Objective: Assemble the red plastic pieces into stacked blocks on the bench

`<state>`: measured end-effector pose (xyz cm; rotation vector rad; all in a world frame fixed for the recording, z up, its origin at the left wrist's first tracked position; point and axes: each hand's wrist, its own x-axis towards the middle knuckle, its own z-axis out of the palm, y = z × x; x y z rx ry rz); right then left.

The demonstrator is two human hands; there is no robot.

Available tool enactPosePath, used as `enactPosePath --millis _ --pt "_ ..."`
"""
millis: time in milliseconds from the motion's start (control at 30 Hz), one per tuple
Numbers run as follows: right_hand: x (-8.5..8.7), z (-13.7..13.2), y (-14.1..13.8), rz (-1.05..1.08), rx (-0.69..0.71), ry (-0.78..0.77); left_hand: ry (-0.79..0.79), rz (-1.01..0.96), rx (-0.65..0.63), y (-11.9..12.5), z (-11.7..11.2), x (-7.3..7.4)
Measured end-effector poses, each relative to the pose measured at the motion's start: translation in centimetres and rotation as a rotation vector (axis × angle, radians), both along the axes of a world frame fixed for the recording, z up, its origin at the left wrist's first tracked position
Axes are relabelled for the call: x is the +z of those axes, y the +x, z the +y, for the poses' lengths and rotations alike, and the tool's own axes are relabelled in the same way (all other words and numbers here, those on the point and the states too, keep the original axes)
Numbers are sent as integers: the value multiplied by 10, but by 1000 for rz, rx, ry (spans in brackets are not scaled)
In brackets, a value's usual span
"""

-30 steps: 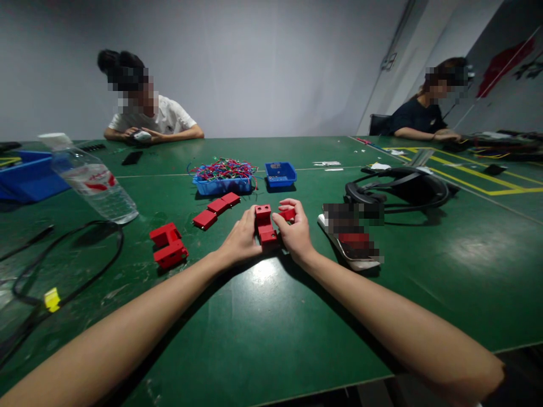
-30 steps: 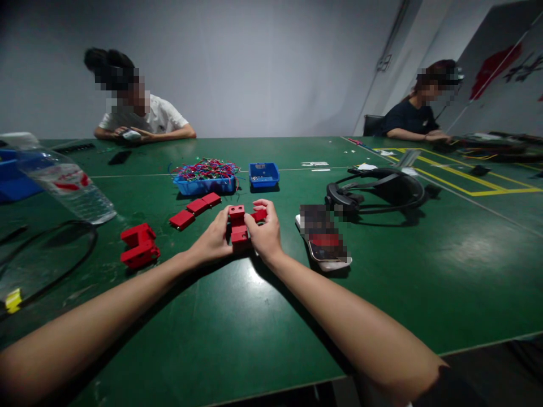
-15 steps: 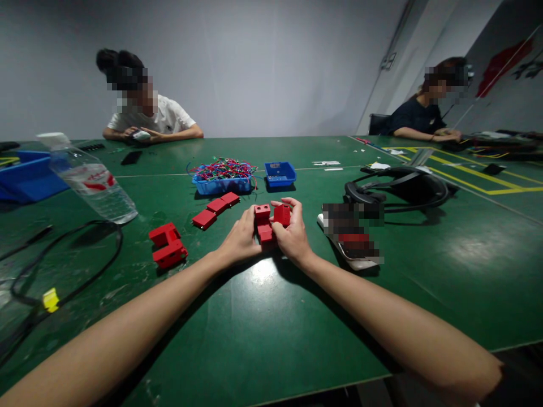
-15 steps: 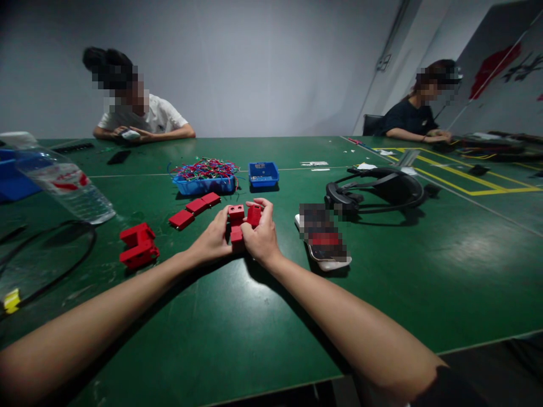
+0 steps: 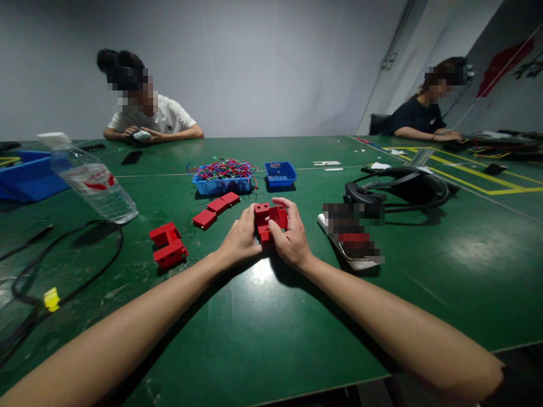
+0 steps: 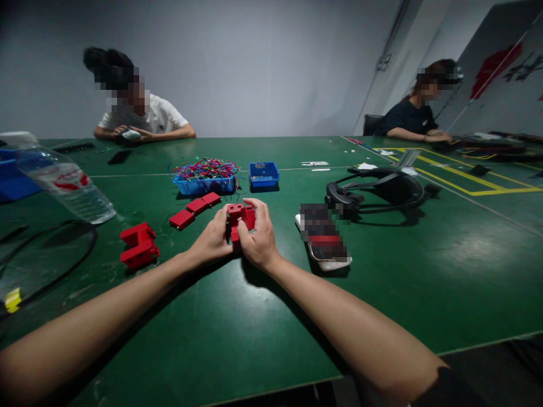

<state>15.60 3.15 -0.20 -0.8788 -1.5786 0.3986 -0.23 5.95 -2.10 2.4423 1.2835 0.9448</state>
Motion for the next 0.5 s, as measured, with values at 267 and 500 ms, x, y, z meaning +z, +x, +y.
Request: enactPosePath --millis 267,500 --pt "5 -7 -2 -88 42 137 88 -69 10 1 -5 6" --pt "4 -6 -2 -123 42 76 -9 -98 -48 -2 -8 7"
